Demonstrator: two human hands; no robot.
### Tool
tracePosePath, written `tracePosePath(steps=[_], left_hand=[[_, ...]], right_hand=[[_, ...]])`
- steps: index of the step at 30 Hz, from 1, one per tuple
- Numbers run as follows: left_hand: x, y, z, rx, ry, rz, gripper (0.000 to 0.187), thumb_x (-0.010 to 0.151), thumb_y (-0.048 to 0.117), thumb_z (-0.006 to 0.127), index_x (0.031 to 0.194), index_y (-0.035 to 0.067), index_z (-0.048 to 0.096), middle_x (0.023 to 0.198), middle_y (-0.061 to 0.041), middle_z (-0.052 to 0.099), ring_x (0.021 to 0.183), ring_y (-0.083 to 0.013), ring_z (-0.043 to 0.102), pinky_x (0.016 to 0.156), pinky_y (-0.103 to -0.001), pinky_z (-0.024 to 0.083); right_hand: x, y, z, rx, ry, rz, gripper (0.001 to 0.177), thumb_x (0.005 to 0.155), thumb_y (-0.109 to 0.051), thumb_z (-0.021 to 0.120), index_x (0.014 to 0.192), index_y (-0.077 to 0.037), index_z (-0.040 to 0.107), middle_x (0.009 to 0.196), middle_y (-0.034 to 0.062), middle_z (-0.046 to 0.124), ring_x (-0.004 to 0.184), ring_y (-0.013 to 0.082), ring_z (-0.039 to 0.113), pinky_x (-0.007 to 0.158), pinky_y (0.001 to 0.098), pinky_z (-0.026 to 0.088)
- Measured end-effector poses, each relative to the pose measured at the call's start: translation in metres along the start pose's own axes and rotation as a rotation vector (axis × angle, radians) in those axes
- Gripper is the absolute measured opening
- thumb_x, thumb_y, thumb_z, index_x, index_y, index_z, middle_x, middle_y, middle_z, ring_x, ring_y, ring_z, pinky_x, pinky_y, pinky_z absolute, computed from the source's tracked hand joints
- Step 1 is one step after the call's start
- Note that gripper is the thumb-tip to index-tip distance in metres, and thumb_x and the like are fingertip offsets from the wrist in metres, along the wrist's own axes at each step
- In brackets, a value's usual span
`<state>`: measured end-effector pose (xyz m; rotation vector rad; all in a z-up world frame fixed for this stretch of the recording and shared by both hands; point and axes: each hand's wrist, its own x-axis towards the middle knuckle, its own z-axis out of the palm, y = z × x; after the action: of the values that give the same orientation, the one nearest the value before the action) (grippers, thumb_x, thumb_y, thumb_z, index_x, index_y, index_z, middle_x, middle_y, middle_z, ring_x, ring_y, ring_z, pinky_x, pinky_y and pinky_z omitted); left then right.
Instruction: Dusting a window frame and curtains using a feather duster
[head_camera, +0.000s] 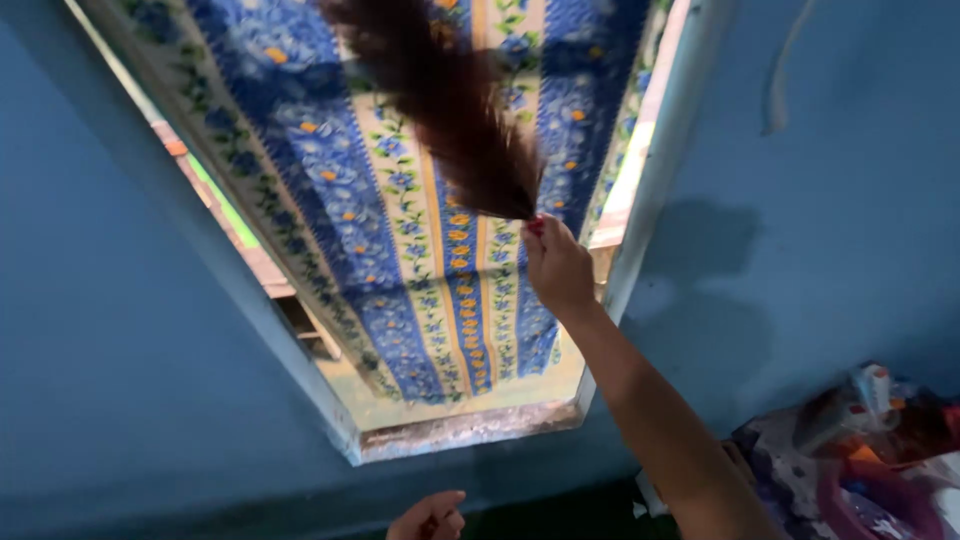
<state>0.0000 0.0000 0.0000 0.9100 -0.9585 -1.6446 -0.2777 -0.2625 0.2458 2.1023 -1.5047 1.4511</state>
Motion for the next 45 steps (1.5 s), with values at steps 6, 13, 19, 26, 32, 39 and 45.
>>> tracePosePath(steps=[6, 13, 19, 26, 32, 39, 45], left_hand=[[-0.023, 0.046, 0.015, 0.314, 0.339, -0.095, 0.031, 0.091, 0.016, 0.075, 0.119, 0.005, 0.086, 0.086, -0.008, 0.077, 0.075, -0.0162, 0.07, 0.069, -0.033, 0.049], [-0.036, 0.071, -0.002, 0.528, 0.439, -0.106, 0.029, 0.093, 0.019, 0.071, 0.12, 0.012, 0.083, 0.09, -0.003, 0.083, 0.078, -0.011, 0.071, 0.071, -0.028, 0.055], [-0.05, 0.084, -0.008, 0.415, 0.568, -0.18, 0.031, 0.094, 0.01, 0.07, 0.123, 0.007, 0.081, 0.094, -0.006, 0.082, 0.086, -0.0142, 0.073, 0.08, -0.029, 0.06], [-0.055, 0.093, -0.007, 0.63, 0.481, -0.061, 0.034, 0.1, 0.029, 0.058, 0.122, 0.012, 0.077, 0.1, -0.001, 0.08, 0.09, -0.0098, 0.072, 0.081, -0.027, 0.057], [-0.049, 0.113, -0.004, 0.694, 0.309, 0.105, 0.03, 0.105, 0.019, 0.057, 0.129, 0.006, 0.069, 0.101, -0.005, 0.071, 0.088, -0.0181, 0.07, 0.073, -0.031, 0.055], [-0.045, 0.085, -0.034, 0.611, 0.447, 0.11, 0.023, 0.096, 0.006, 0.069, 0.118, 0.007, 0.076, 0.082, -0.006, 0.07, 0.072, -0.0197, 0.066, 0.071, -0.032, 0.058], [-0.023, 0.079, -0.052, 0.602, 0.374, 0.078, 0.022, 0.098, 0.008, 0.068, 0.118, 0.009, 0.077, 0.08, -0.004, 0.069, 0.071, -0.0172, 0.065, 0.069, -0.03, 0.058]], right_hand=[[0.02, -0.057, 0.037, 0.02, 0.027, -0.204, 0.029, 0.108, -0.035, 0.054, 0.115, -0.008, 0.062, 0.092, 0.0057, 0.069, 0.061, 0.0259, 0.065, 0.043, 0.0388, 0.046], [-0.039, -0.066, 0.112, 0.189, -0.289, -0.15, 0.023, 0.107, -0.033, 0.052, 0.108, -0.01, 0.057, 0.087, 0.0083, 0.064, 0.064, 0.0322, 0.063, 0.044, 0.0446, 0.042], [-0.196, -0.063, 0.171, 0.436, -0.56, 0.179, 0.027, 0.105, -0.041, 0.049, 0.102, -0.015, 0.056, 0.082, 0.0114, 0.066, 0.077, 0.0463, 0.065, 0.06, 0.0512, 0.043], [-0.11, -0.199, 0.135, 0.677, -0.475, 0.203, 0.032, 0.108, -0.036, 0.037, 0.091, -0.011, 0.048, 0.075, 0.0055, 0.049, 0.067, 0.0279, 0.048, 0.063, 0.0446, 0.033], [-0.213, -0.184, 0.191, 0.962, -0.553, 0.22, 0.042, 0.11, -0.048, 0.03, 0.091, -0.012, 0.041, 0.073, 0.0023, 0.049, 0.06, 0.0179, 0.047, 0.059, 0.0353, 0.035], [-0.458, -0.052, 0.185, 0.178, -1.156, 0.713, 0.037, 0.109, -0.044, 0.043, 0.106, -0.008, 0.055, 0.09, 0.0289, 0.07, 0.092, 0.0518, 0.07, 0.081, 0.0609, 0.054], [-0.461, -0.004, 0.16, -0.12, -1.367, 0.511, 0.045, 0.109, -0.055, 0.04, 0.109, -0.014, 0.056, 0.095, 0.0189, 0.073, 0.091, 0.0469, 0.073, 0.079, 0.0584, 0.058]])
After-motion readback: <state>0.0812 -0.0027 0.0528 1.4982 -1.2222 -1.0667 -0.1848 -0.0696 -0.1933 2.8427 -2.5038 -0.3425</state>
